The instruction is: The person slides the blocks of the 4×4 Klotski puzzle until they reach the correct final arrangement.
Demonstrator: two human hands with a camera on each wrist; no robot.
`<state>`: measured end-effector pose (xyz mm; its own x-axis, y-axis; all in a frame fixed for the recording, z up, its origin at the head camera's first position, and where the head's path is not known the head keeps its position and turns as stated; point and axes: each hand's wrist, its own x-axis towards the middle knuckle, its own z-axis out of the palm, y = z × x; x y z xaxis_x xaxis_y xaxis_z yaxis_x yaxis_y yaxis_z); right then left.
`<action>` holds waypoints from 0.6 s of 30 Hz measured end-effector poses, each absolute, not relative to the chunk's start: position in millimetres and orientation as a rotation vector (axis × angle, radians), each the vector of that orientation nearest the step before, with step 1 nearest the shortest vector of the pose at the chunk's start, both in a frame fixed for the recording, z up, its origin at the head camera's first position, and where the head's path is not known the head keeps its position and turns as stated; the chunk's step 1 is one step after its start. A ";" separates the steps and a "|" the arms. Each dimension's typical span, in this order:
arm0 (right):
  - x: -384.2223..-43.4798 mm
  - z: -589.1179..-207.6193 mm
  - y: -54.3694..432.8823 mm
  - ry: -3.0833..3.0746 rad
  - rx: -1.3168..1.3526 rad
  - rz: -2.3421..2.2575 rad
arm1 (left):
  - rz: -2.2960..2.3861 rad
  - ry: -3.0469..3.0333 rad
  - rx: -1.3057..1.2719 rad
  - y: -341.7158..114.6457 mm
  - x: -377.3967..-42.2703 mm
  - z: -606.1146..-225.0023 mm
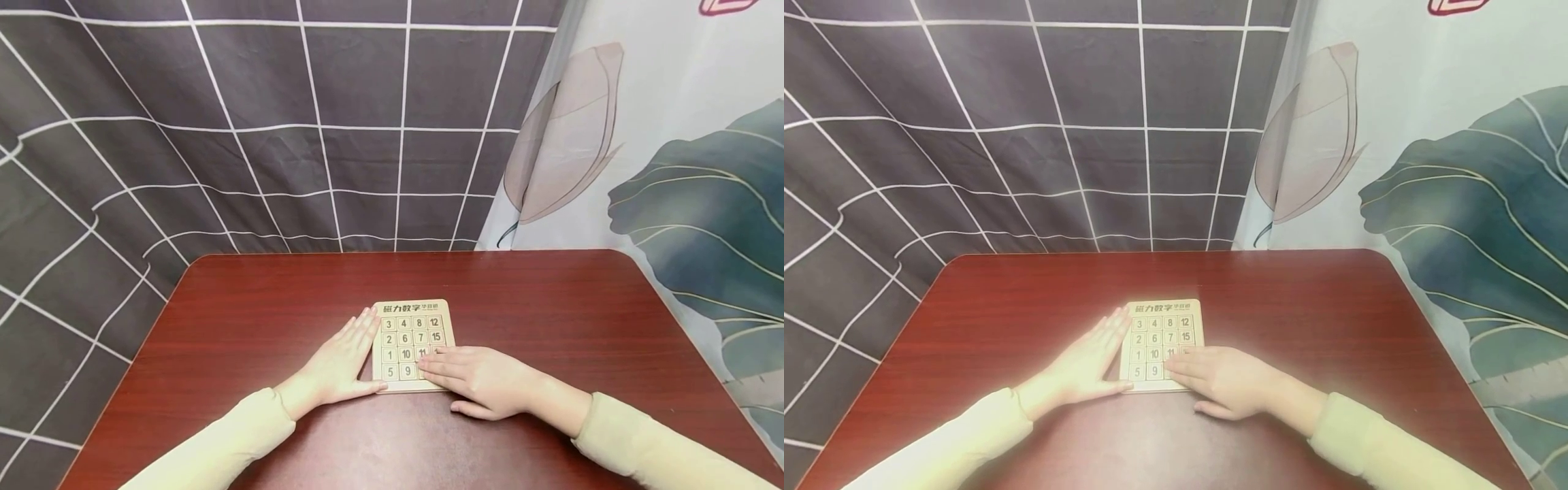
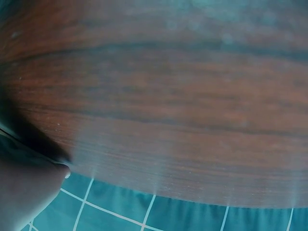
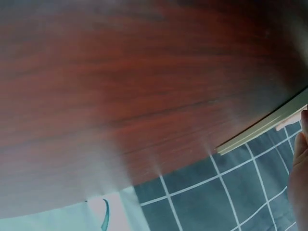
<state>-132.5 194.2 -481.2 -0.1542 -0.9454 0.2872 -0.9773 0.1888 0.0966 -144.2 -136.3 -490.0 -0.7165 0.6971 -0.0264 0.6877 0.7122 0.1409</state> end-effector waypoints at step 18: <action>-132.7 -479.2 211.9 -2.245 1.762 0.269 | 0.174 2.831 1.153 -134.6 -145.4 -492.5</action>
